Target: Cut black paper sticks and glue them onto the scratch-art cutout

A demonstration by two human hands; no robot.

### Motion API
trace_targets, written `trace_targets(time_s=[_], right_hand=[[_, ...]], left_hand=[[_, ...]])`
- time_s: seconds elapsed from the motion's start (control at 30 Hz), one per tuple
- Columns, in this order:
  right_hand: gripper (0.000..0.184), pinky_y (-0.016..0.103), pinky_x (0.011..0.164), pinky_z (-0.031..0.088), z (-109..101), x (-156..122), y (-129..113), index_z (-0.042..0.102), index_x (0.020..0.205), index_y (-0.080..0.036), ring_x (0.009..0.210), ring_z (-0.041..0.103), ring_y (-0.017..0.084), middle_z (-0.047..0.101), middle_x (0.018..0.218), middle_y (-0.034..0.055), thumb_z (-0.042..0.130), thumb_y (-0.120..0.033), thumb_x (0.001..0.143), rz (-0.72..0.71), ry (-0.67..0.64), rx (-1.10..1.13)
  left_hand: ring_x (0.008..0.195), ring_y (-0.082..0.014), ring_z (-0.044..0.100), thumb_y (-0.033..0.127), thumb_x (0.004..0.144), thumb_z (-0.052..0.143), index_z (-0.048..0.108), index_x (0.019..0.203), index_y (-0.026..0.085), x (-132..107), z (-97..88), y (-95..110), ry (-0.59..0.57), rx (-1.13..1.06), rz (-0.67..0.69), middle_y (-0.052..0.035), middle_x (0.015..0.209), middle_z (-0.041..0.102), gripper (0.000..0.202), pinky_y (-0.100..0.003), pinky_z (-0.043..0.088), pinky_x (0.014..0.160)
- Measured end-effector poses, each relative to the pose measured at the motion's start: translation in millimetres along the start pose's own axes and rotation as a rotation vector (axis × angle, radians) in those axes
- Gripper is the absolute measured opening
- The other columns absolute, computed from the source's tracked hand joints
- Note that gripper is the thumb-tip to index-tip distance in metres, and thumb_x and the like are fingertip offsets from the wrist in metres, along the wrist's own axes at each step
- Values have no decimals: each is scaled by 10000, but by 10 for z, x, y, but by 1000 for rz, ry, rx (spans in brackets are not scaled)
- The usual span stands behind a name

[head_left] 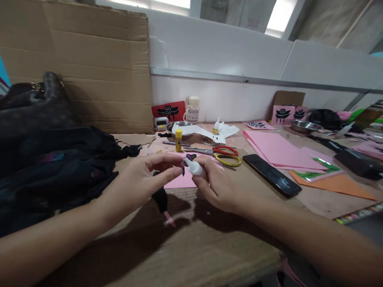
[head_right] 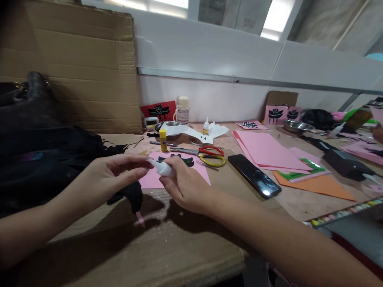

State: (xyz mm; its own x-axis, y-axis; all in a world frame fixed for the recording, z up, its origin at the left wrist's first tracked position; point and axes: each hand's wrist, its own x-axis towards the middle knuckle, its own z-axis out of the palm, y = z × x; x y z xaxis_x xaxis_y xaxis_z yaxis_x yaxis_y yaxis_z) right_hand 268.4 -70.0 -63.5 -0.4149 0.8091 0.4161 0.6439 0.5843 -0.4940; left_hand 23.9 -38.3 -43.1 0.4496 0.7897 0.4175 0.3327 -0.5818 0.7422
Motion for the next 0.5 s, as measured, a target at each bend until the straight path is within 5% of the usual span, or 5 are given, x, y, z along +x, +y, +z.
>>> trace_targets(time_s=[0.17,0.5], right_hand=[[257,398,779,551,84,-48,-3,553,1263,-220,905,712,278,760,1135,122,554,-401,1081,-10,-25,46],[378,412,789,567,121,-72,-16,536,1341,-236,935,736,289,773,1179,119,636,-471,1062,31,-55,156]], left_hand=[[938,-218,798,460,990,803,894,1003,356,-53,39,97,10,-106,14,41,1000,874,139,-314,634,906],[841,-216,770,447,999,751,891,920,322,-68,-1,134,59,-70,29,45,929,871,204,-338,638,928]])
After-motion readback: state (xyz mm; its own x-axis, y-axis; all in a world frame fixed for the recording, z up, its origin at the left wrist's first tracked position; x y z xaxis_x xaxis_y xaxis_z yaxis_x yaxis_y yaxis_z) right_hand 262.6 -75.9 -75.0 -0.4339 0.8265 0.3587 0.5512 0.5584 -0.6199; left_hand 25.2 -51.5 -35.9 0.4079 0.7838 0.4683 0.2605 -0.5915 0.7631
